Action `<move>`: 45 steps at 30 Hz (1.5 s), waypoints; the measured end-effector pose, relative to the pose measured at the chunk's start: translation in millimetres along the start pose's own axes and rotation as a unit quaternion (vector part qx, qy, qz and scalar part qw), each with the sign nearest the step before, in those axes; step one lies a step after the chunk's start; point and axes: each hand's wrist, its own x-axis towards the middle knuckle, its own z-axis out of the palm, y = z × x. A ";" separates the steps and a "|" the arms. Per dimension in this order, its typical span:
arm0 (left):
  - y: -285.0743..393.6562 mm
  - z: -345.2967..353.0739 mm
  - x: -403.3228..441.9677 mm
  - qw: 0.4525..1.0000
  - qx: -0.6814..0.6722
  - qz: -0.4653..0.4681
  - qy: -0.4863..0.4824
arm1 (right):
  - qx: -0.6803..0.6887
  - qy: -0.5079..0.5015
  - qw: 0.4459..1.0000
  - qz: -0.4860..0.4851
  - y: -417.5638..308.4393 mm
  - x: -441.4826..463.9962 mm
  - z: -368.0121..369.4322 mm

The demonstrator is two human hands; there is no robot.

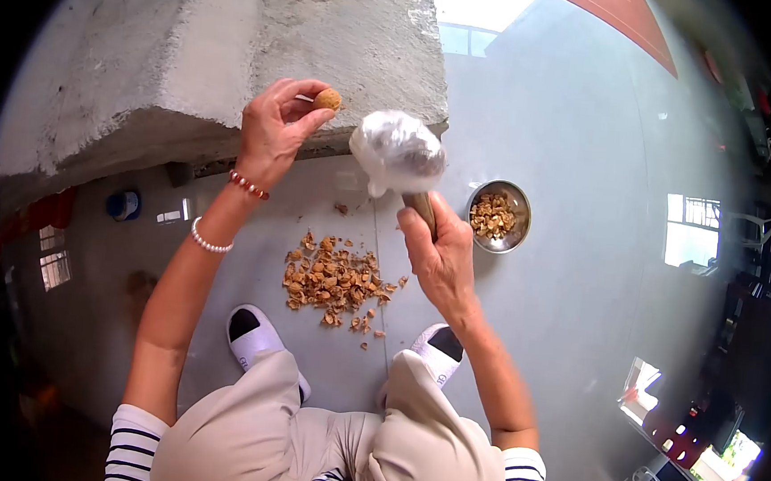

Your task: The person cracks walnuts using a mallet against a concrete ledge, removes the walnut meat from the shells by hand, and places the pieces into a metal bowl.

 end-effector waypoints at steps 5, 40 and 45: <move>-26.0 9.4 19.0 0.996 0.074 0.035 0.017 | -0.041 -0.006 0.998 -0.046 -17.1 50.2 8.0; -43.3 7.7 17.6 0.998 0.012 0.065 0.014 | -0.123 -0.009 0.989 -0.087 -31.8 79.2 25.3; -45.2 7.7 18.7 0.998 0.003 0.067 0.011 | -0.152 -0.015 0.987 -0.053 -21.1 87.4 26.4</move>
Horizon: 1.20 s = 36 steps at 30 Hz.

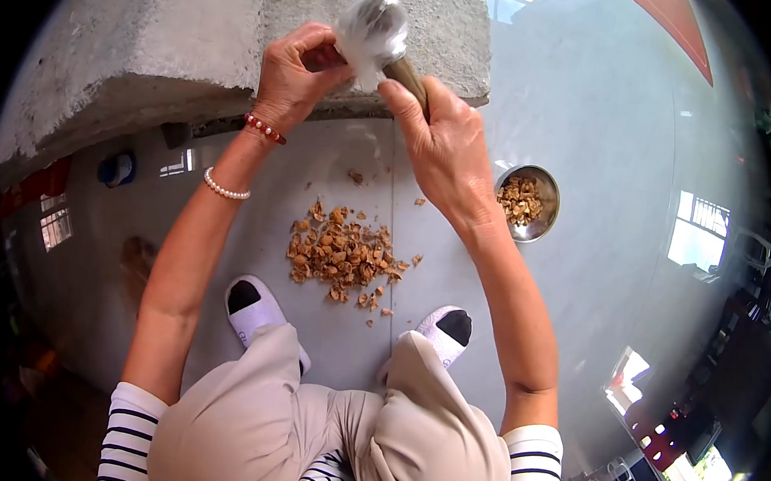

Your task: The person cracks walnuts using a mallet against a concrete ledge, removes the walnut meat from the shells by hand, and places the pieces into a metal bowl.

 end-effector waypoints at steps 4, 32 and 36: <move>-0.1 -0.9 -3.0 1.000 0.002 -0.006 -0.005 | -0.011 -0.002 1.000 0.000 1.8 -5.3 2.5; 12.1 2.8 -16.4 0.999 0.040 0.034 0.002 | 0.089 0.056 0.992 -0.072 5.2 -22.0 3.3; 8.0 2.3 -15.8 0.999 0.038 0.028 -0.003 | 0.053 0.040 0.996 -0.054 2.5 -21.4 6.7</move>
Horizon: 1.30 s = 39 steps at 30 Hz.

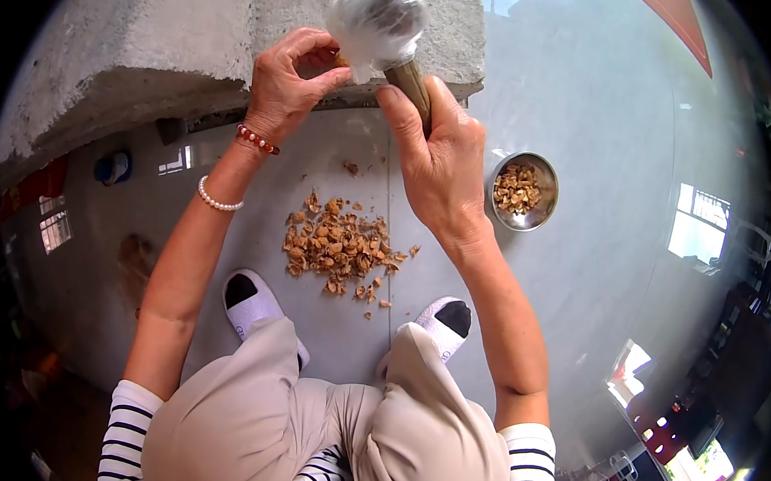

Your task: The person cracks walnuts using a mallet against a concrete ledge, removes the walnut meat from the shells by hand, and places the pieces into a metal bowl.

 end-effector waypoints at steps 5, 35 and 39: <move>0.3 -4.8 0.3 0.999 -0.016 -0.040 -0.028 | -0.056 -0.033 0.996 0.061 3.9 1.0 -1.0; 37.0 -29.1 -163.7 0.656 -0.554 -0.493 -0.139 | -0.407 0.065 0.910 0.041 162.8 -191.4 -38.4; 38.1 -20.7 -183.8 0.640 -0.538 -0.533 -0.131 | -0.394 0.121 0.910 -0.040 119.8 -169.6 -29.4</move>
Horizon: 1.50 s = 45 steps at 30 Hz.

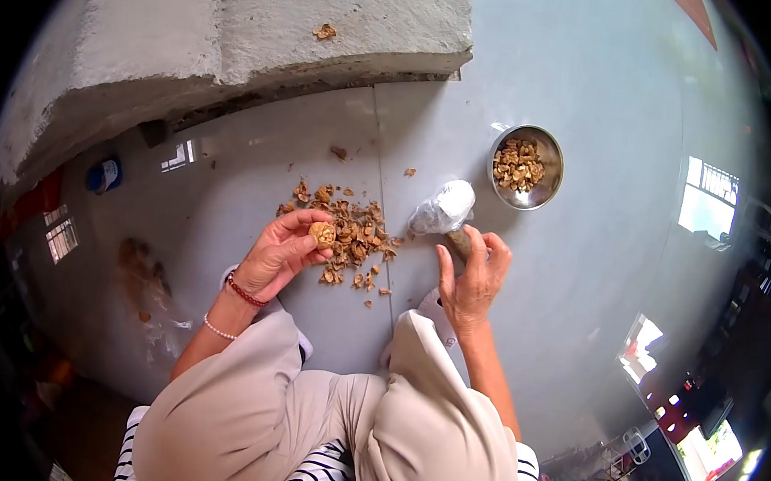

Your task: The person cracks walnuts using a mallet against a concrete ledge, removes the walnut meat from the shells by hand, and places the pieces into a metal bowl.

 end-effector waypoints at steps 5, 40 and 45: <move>-9.2 9.6 -2.9 0.999 0.034 0.003 0.016 | 0.479 -0.256 0.825 0.159 -70.3 30.3 -4.9; -12.9 11.7 0.9 0.984 0.121 0.023 0.132 | 0.476 -0.146 0.865 0.064 -92.2 21.1 33.9; -14.5 8.3 -1.9 0.989 0.104 0.008 0.103 | 0.474 -0.176 0.861 0.053 -90.5 21.7 33.9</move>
